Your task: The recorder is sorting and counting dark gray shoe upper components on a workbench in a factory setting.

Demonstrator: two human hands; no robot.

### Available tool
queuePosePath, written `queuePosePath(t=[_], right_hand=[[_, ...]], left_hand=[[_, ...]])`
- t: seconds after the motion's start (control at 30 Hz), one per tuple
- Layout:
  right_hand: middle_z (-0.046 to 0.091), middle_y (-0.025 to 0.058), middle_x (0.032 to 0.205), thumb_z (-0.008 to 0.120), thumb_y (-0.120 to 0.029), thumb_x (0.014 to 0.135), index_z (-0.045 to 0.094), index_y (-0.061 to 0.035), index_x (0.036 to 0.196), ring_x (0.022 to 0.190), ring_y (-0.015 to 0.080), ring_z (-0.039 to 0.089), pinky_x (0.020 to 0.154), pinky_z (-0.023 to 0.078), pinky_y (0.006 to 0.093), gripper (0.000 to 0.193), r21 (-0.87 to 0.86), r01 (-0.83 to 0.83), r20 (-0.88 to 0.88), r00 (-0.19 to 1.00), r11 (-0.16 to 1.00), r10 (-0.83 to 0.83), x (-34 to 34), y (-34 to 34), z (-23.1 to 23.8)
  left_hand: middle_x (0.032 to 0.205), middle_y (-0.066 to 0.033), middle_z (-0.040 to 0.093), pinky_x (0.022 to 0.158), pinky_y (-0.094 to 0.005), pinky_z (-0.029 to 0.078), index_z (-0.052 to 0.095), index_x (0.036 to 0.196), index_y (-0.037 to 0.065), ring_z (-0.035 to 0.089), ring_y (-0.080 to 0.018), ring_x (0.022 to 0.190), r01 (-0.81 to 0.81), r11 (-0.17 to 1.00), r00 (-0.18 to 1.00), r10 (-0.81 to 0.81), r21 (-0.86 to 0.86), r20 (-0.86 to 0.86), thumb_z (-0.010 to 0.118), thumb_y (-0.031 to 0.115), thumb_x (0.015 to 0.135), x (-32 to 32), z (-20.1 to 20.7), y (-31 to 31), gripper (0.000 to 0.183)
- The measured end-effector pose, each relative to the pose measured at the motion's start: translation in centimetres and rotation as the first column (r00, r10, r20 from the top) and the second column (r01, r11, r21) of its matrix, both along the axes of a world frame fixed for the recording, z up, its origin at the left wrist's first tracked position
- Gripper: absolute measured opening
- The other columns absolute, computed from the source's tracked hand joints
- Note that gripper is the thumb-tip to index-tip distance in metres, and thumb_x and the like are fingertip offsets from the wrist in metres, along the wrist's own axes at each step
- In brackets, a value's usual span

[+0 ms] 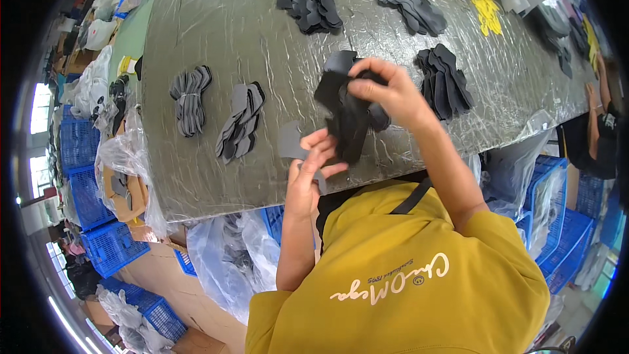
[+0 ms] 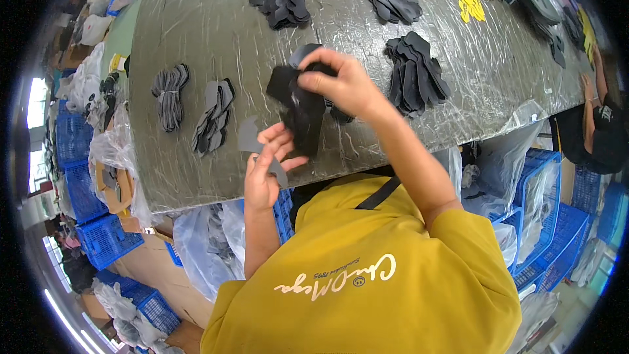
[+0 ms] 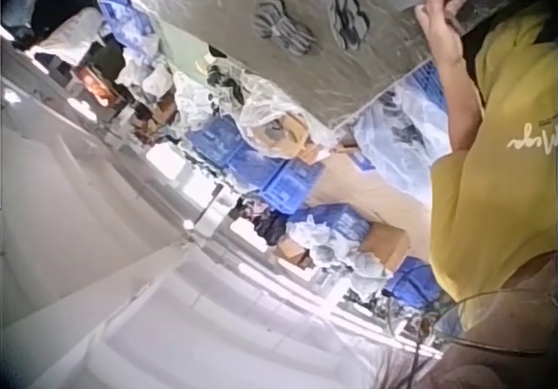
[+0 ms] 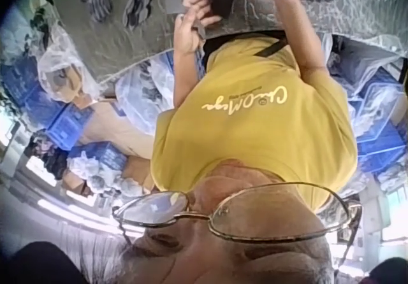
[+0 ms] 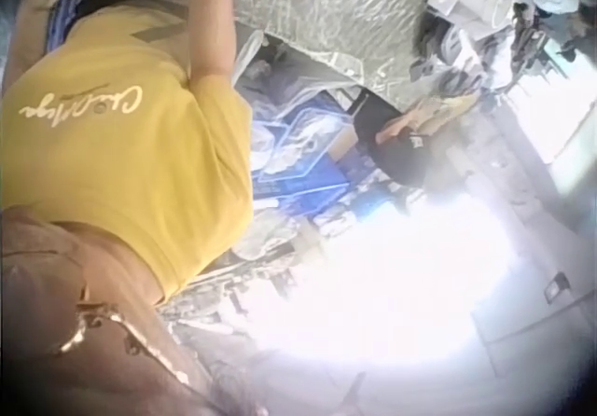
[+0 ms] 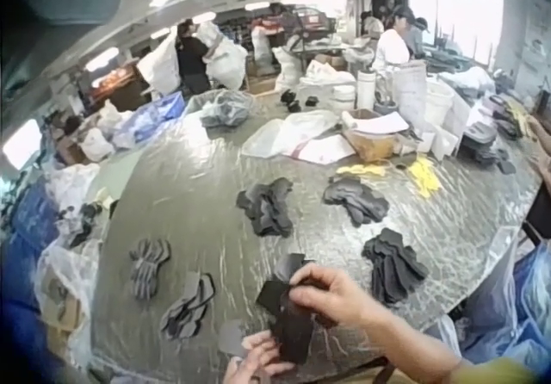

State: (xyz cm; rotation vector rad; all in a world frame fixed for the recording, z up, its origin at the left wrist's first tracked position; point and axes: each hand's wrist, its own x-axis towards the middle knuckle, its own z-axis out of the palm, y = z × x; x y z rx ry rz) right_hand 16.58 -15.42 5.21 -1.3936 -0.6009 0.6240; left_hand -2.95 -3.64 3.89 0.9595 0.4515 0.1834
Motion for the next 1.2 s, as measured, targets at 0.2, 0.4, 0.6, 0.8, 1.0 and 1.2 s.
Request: queuePosePath(t=[0.2, 0.4, 0.6, 0.8, 1.0, 1.2], right_hand=[[0.064, 0.0080, 0.087, 0.071, -0.021, 0.080, 0.062, -0.0013, 0.104, 0.082, 0.0165, 0.060, 0.079, 0.046, 0.0302, 0.032, -0.264, 0.520, 0.875, 0.484, 0.812, -0.025, 6.9, 1.6, -3.2], [0.063, 0.0084, 0.085, 0.077, -0.024, 0.076, 0.060, -0.0023, 0.102, 0.078, 0.0168, 0.061, 0.071, 0.049, 0.0307, 0.038, -0.213, -0.019, 0.425, 0.899, 0.977, 0.110, -2.6, 2.1, 1.1], [0.065, 0.0101, 0.079, 0.072, -0.018, 0.075, 0.060, 0.0004, 0.102, 0.069, 0.0187, 0.064, 0.066, 0.052, 0.0302, 0.035, -0.286, 0.050, 0.396, 0.915, 0.957, 0.071, -5.6, 1.1, 0.1], [0.068, 0.0099, 0.081, 0.062, -0.006, 0.074, 0.062, 0.0012, 0.105, 0.065, 0.0122, 0.062, 0.066, 0.052, 0.0268, 0.031, -0.283, 0.148, 0.343, 0.938, 0.948, -0.044, -4.1, -0.9, -0.4], [0.063, 0.0048, 0.077, 0.056, 0.000, 0.076, 0.062, -0.0064, 0.110, 0.059, 0.0074, 0.054, 0.059, 0.048, 0.0262, 0.035, -0.246, 0.101, 0.190, 0.980, 0.964, -0.054, -4.5, -0.8, 0.5], [0.062, 0.0099, 0.086, 0.053, 0.005, 0.075, 0.060, -0.0094, 0.114, 0.061, 0.0171, 0.054, 0.062, 0.046, 0.0294, 0.042, -0.146, 0.114, 0.486, 0.873, 0.983, -0.029, -4.0, 1.2, -1.0]], left_hand=[[0.096, -0.0135, 0.066, 0.055, -0.0225, 0.046, 0.050, 0.123, -0.003, 0.058, -0.0103, 0.062, 0.029, 0.984, 0.994, -0.009, 0.178, -0.113, 0.037, 0.026, 0.101, -0.7, 0.0, 2.0, 0.039], [0.068, -0.0081, 0.059, 0.049, -0.0322, 0.038, 0.060, 0.108, 0.000, 0.051, -0.0160, 0.052, 0.083, 0.715, 0.955, 0.142, 0.694, -0.261, 0.041, 0.024, 0.100, 0.4, -0.1, 0.4, 0.032], [0.087, -0.0257, 0.061, 0.071, -0.0535, 0.044, 0.055, 0.102, -0.003, 0.057, -0.0469, 0.082, 0.299, 0.309, 0.945, 0.039, 0.903, -0.326, 0.051, 0.018, 0.092, 2.3, -0.3, -1.5, 0.024], [0.117, -0.0220, 0.051, 0.092, -0.0481, 0.037, 0.044, 0.124, -0.001, 0.047, -0.0398, 0.111, 0.228, 0.279, 0.973, -0.080, 0.933, -0.214, 0.053, 0.023, 0.091, 2.6, -0.1, 1.6, 0.043], [0.124, -0.0209, 0.046, 0.097, -0.0506, 0.032, 0.028, 0.141, -0.004, 0.042, -0.0393, 0.117, 0.348, -0.463, 0.865, 0.493, 0.815, -0.089, 0.059, 0.025, 0.087, 1.7, -5.6, 13.5, 0.069], [0.114, -0.0194, 0.049, 0.087, -0.0476, 0.040, 0.028, 0.139, -0.007, 0.048, -0.0359, 0.107, 0.559, -0.319, 0.789, 0.489, 0.765, -0.372, 0.058, 0.010, 0.082, 4.6, -2.9, 10.8, 0.067]])
